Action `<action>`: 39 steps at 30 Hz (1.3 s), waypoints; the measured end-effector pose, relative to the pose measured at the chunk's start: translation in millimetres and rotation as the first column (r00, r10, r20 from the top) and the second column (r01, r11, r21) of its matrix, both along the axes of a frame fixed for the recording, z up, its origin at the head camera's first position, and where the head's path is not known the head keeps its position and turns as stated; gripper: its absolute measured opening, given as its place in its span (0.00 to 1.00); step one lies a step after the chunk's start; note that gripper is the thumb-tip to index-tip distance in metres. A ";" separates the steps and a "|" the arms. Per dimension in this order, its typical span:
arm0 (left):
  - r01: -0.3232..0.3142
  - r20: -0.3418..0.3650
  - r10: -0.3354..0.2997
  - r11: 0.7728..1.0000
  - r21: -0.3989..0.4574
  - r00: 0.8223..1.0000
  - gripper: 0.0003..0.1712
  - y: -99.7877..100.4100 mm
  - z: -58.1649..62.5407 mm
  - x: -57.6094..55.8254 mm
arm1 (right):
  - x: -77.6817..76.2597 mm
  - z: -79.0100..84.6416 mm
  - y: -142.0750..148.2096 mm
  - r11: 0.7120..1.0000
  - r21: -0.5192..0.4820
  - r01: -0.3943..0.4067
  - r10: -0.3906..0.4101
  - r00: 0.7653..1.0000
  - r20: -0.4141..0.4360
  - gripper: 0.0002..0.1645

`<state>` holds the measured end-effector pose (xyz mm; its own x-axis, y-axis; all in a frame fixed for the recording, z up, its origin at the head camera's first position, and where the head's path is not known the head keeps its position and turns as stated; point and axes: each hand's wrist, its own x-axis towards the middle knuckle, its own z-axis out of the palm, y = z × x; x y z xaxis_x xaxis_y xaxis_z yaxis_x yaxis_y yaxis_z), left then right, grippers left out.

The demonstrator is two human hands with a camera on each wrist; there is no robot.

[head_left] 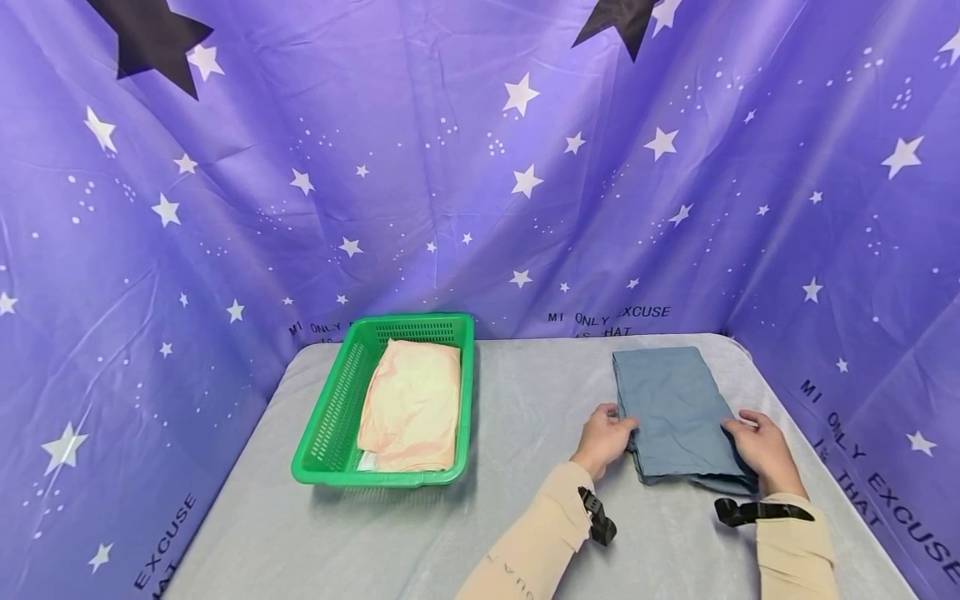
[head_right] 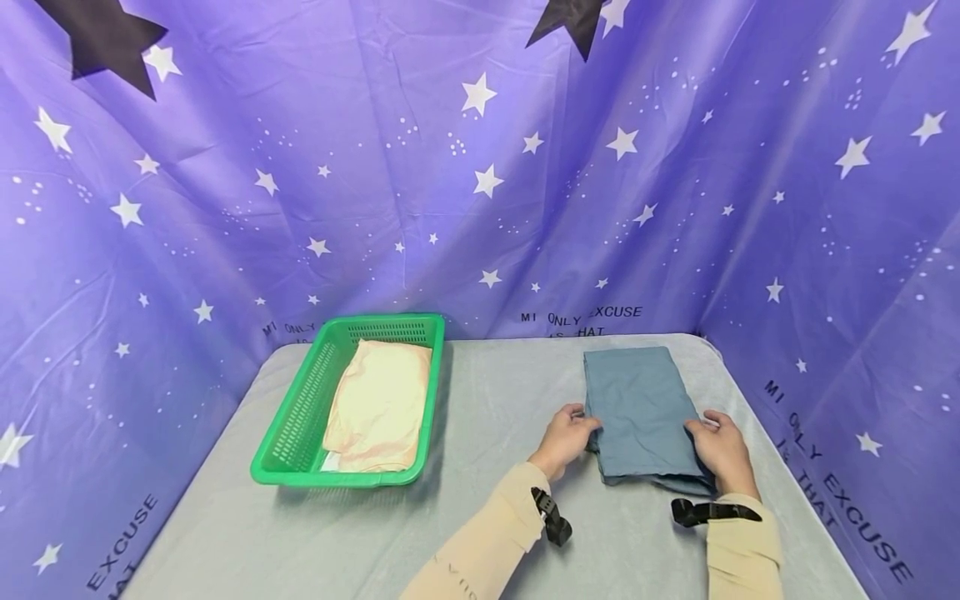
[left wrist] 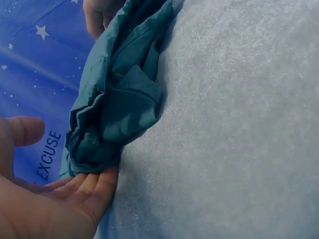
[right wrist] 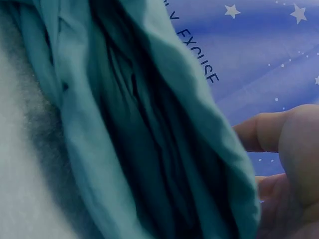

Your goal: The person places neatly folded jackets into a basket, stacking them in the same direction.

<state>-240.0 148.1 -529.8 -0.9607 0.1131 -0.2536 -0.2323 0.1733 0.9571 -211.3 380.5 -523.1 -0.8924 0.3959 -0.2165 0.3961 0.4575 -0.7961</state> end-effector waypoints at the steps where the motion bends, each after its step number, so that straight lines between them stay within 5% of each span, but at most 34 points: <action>1: 0.000 0.006 -0.001 1.000 0.006 1.000 0.30 0.0 -0.1 -0.5 | -1.3 -0.7 0.8 1.000 -0.006 -0.009 0.009 1.000 0.006 0.43; 10: 0.014 0.031 -0.016 0.998 0.063 0.999 0.26 -2.4 -7.5 -4.0 | -8.1 -5.7 0.8 0.992 -0.069 -0.110 0.115 0.990 0.081 0.55; 20: 0.038 0.023 -0.039 0.998 0.046 0.999 0.24 -9.5 -11.9 -9.9 | -7.4 -3.3 -4.4 0.976 -0.104 -0.194 0.203 0.976 0.085 0.57; 31: 0.076 0.027 -0.079 0.992 0.102 0.997 0.33 -13.9 -15.4 -17.2 | -2.6 -6.0 -20.9 0.951 -0.198 -0.238 0.251 0.967 0.041 0.60; 39: 0.086 0.032 -0.092 0.985 0.153 0.995 0.35 -18.9 -20.3 -19.7 | 5.0 -10.5 -33.1 0.942 -0.267 -0.203 0.209 0.978 -0.007 0.58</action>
<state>-259.7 129.2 -550.1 -0.9347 0.2376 -0.2643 -0.2602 0.0493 0.9643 -206.3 347.3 -533.6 -0.9424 0.1297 -0.3083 0.3337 0.3051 -0.8919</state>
